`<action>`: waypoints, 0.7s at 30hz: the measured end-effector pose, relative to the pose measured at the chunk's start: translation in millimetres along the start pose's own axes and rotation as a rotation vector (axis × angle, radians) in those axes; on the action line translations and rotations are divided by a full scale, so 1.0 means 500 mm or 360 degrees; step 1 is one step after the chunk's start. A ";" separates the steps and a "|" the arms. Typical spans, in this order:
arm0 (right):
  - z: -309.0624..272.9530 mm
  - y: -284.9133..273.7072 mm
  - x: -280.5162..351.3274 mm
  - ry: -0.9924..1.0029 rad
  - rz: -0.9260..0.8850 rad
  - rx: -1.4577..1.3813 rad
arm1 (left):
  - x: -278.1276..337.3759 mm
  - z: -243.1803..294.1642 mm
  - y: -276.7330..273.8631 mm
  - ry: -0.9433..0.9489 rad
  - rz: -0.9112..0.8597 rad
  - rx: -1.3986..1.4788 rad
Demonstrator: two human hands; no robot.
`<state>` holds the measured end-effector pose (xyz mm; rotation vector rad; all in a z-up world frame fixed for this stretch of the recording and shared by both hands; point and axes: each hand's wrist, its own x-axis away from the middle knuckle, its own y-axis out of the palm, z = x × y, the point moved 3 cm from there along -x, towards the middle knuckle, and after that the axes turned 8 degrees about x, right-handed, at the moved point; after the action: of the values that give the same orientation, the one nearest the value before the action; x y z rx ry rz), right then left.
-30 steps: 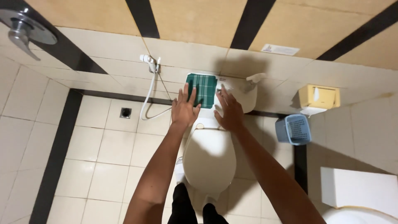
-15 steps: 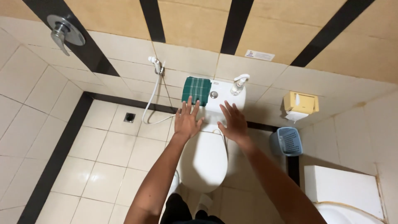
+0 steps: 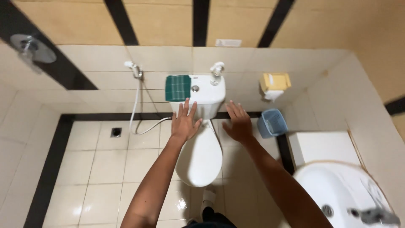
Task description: The person cleans a bathroom sink and toilet area. They first use a red scraper to clean the floor tiles near the wall, then place a green scrubber on the toilet tank. Finally, they use a yellow sponge to wipe the sink basin, faucet, and surrounding countertop.
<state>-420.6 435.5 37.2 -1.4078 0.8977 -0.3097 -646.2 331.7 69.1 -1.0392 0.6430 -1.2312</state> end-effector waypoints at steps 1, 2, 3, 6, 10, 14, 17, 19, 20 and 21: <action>0.006 -0.012 0.020 0.0044 0.0002 0.0017 | 0.004 0.007 0.007 0.0042 -0.0021 -0.0005; 0.011 -0.024 0.042 0.0080 -0.0016 0.0035 | 0.008 0.015 0.014 0.0101 -0.0021 -0.0031; 0.013 -0.035 0.074 0.0122 -0.0043 0.0051 | 0.021 0.023 0.027 0.0160 -0.0030 -0.0054; 0.017 -0.078 0.170 0.0257 -0.0013 0.0039 | 0.063 0.054 0.057 0.0297 -0.0022 0.0011; 0.016 -0.154 0.303 0.0472 -0.0023 0.0138 | 0.128 0.124 0.088 0.0483 -0.0076 0.0036; 0.022 -0.222 0.444 0.0736 -0.0127 0.0221 | 0.177 0.205 0.143 0.0698 -0.0154 0.0000; 0.033 -0.281 0.555 0.0929 -0.0124 0.0234 | 0.224 0.292 0.168 0.0849 -0.0255 0.0002; 0.040 -0.315 0.629 0.1068 -0.0108 0.0239 | 0.254 0.350 0.190 0.0942 -0.0332 -0.0016; 0.043 -0.331 0.666 0.1099 -0.0114 0.0308 | 0.267 0.380 0.206 0.0995 -0.0412 0.0011; 0.047 -0.345 0.703 0.1124 -0.0124 0.0373 | 0.282 0.408 0.222 0.1040 -0.0491 0.0036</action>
<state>-122.9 182.7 71.4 -1.1189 1.3242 -0.9791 -385.8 254.3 74.1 -0.7207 0.9848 -1.8719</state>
